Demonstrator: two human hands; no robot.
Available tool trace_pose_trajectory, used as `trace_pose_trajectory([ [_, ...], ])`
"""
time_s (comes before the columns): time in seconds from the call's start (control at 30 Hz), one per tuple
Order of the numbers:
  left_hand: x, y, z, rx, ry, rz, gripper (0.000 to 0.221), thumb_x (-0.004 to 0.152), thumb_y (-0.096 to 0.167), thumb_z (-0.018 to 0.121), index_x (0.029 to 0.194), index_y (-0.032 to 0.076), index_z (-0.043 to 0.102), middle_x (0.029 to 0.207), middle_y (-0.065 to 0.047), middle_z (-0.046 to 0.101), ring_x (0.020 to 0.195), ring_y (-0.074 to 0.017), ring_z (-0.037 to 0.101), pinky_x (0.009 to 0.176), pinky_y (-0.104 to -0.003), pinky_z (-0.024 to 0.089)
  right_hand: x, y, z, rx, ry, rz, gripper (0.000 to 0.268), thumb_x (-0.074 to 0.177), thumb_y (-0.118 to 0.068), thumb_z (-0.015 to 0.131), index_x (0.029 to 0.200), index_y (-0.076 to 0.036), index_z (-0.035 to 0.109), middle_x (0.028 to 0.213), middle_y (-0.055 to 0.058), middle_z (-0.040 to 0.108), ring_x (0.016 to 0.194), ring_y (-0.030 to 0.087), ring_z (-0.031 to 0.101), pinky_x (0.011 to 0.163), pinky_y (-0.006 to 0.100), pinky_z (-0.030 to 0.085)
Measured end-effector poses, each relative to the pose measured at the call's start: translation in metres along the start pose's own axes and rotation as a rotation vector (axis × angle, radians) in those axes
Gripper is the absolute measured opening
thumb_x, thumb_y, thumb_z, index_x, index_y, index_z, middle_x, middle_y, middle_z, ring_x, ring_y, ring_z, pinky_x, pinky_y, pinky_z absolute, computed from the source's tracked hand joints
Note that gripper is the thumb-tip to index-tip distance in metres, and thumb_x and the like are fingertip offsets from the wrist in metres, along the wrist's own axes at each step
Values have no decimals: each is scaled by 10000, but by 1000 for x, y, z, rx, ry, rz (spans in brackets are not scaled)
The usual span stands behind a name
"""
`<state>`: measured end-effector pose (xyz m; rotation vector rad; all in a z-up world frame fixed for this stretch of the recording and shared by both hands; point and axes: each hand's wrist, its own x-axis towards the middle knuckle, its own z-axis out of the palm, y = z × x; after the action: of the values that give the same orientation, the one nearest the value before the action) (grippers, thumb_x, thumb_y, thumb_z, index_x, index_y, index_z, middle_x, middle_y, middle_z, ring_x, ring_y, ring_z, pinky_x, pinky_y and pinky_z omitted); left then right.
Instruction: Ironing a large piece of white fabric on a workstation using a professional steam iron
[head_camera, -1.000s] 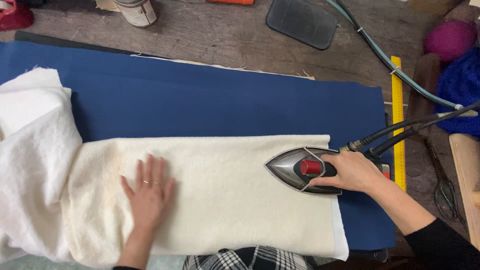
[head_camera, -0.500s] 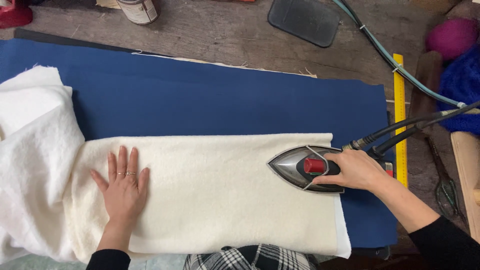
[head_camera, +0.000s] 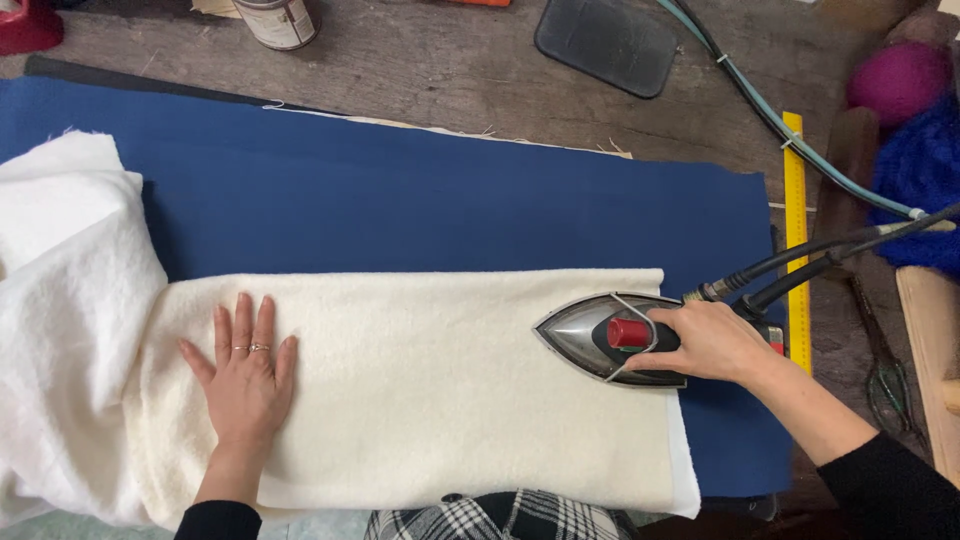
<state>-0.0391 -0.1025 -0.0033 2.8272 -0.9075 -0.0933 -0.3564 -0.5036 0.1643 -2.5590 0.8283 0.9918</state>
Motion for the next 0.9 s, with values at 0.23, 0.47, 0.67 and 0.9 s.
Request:
trace_pose_trajectory([
  [0.23, 0, 0, 2, -24, 7, -6, 581, 975, 551, 266, 1519, 351, 228, 1622, 59, 163, 1503, -233, 93, 1187, -638, -12, 6, 7, 6, -18, 17, -20, 597, 680, -751, 668, 944, -216, 700, 628, 21, 699, 555, 171, 648, 610, 289, 536],
  [0.47, 0, -1, 3, -24, 23, -6, 570, 982, 554, 264, 1514, 352, 243, 1623, 72, 165, 1504, -221, 99, 1198, -626, -20, -1, -3, -1, 37, -1, 4, 500, 747, -657, 686, 947, -200, 718, 529, -4, 639, 422, 104, 489, 510, 239, 461],
  [0.67, 0, -3, 7, -16, 19, -15, 572, 979, 568, 261, 1512, 363, 248, 1624, 82, 168, 1509, -211, 92, 1204, -614, -38, 3, -2, 2, 16, -2, 10, 493, 722, -675, 689, 908, -219, 707, 541, -7, 647, 450, 126, 523, 529, 250, 472],
  [0.9, 1, -3, 8, -18, 6, -27, 572, 974, 576, 249, 1511, 379, 229, 1622, 96, 150, 1506, -202, 82, 1205, -606, -46, -1, -4, -2, 52, 0, 21, 466, 751, -637, 694, 928, -207, 727, 503, -15, 626, 390, 94, 432, 478, 227, 437],
])
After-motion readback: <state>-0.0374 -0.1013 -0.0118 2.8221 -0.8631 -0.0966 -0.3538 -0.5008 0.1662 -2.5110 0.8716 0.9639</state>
